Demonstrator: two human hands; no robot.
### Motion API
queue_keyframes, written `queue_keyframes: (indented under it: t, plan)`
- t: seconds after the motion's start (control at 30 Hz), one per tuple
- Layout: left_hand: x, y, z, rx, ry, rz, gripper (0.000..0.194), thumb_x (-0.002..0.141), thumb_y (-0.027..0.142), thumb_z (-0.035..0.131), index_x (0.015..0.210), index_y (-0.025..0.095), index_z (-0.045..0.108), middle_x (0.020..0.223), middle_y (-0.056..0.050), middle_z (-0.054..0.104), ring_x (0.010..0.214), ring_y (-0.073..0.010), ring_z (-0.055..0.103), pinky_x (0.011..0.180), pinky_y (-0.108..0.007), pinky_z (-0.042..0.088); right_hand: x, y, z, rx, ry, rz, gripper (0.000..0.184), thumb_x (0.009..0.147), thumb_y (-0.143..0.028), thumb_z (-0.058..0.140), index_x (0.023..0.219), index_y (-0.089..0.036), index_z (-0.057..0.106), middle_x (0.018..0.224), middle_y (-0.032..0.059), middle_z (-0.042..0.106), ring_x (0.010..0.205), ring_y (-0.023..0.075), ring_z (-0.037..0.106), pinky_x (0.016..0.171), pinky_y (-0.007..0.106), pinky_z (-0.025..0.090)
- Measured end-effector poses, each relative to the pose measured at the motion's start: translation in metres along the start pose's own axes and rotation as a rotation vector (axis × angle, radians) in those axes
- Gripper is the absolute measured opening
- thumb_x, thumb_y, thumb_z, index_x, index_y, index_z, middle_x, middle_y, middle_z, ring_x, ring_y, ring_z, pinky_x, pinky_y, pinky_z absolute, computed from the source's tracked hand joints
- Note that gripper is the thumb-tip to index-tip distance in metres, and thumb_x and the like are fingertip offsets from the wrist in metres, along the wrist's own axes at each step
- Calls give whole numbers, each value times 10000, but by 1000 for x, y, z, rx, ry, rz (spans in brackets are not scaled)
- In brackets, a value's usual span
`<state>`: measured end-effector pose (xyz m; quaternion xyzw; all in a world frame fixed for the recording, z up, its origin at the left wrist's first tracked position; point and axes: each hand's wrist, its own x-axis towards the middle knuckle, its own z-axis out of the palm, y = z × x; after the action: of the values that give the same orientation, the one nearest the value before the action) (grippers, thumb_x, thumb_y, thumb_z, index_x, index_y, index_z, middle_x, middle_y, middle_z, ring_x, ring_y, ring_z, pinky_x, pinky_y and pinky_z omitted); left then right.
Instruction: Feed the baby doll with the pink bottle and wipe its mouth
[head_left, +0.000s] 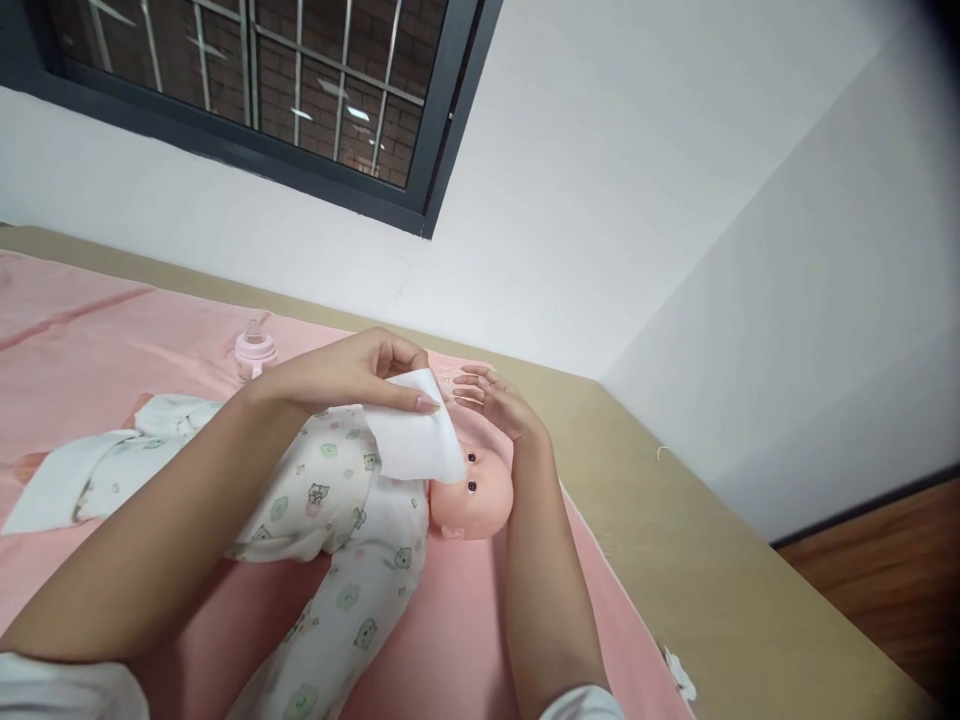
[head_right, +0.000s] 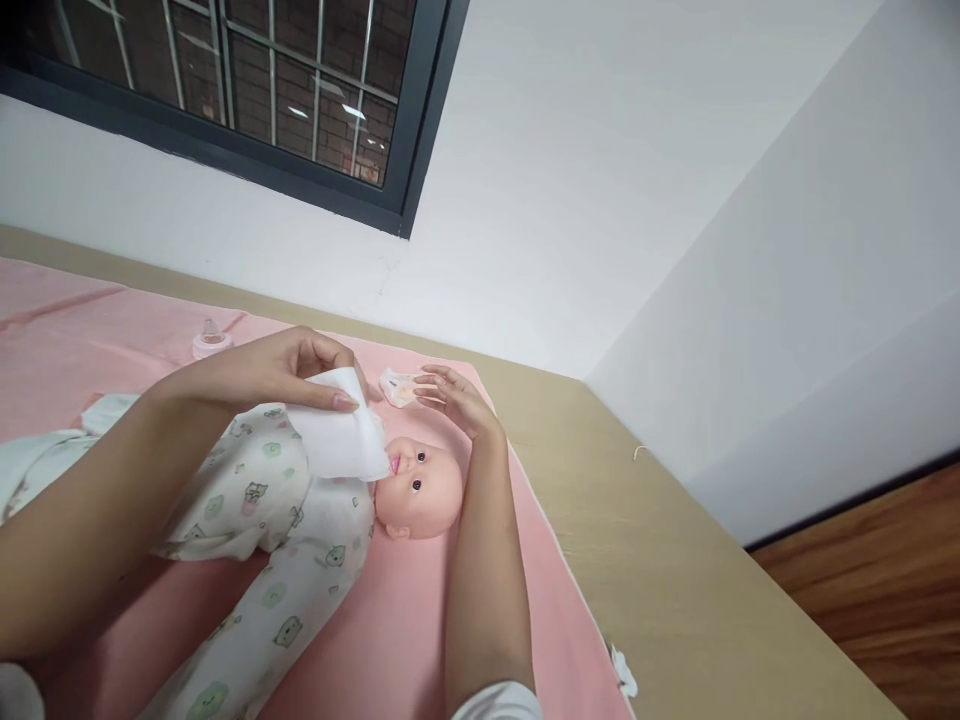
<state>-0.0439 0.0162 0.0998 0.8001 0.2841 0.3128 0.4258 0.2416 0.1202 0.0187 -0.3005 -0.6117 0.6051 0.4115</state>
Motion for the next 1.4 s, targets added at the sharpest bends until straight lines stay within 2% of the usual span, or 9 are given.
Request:
queue_keyframes:
  t: [0.07,0.2,0.33,0.53,0.7,0.8,1.07,1.23,1.4]
  plan:
    - [3,-2,2,7,-58,0,253,781,405,701,713,176,616,699,9,646,642,-138,586,566,-222,412,3,21,-6,71,5,54,426,717,-384,769,1095,-230,646,1086,54,688,964,183,665,936,351,508]
    - [11,-7,12,116,-168,49,184,788,362,679,776,178,685,774,11,670,764,-158,601,696,-231,433,5,61,-11,170,66,171,433,712,-386,770,1078,-201,630,1061,71,704,1002,202,670,965,383,506]
    - [17,-9,28,278,-128,-16,192,775,363,650,757,173,666,737,25,622,714,-152,553,635,-237,378,5,82,-15,192,129,236,385,717,-333,773,1043,-181,637,1035,68,717,944,177,691,978,338,501]
    - [21,-9,50,388,-142,-139,177,744,342,622,668,188,580,608,40,514,563,-135,459,509,-262,256,5,82,-16,215,187,226,334,736,-282,750,1035,-177,645,1014,67,722,942,183,696,983,334,507]
    - [26,-15,60,465,-140,-157,223,712,272,586,597,183,418,565,49,401,520,-117,378,478,-277,215,4,82,-16,219,210,229,260,769,-267,709,1012,-187,658,1005,68,723,948,188,694,1007,352,495]
    - [27,-18,63,519,-147,-132,245,703,246,581,590,179,374,556,48,368,522,-113,356,479,-282,211,3,84,-18,230,192,213,246,783,-269,695,1014,-190,664,1010,70,724,940,178,693,1011,351,493]
    - [27,-16,66,580,-158,-144,200,705,203,564,598,182,396,552,44,406,532,-125,395,487,-282,238,5,88,-21,237,175,197,236,819,-276,660,1037,-186,661,1039,76,720,950,174,694,1001,353,501]
    - [28,-20,66,598,-150,-122,108,716,191,560,638,188,485,611,34,521,580,-141,482,504,-269,270,5,88,-22,240,175,185,246,814,-262,668,1047,-185,648,1036,77,722,955,172,695,991,342,510]
    - [27,-21,66,624,-158,-131,118,721,200,552,626,191,482,577,31,494,555,-145,469,497,-270,261,5,90,-22,240,182,175,257,822,-259,661,1065,-180,638,1043,84,720,948,172,698,987,341,516]
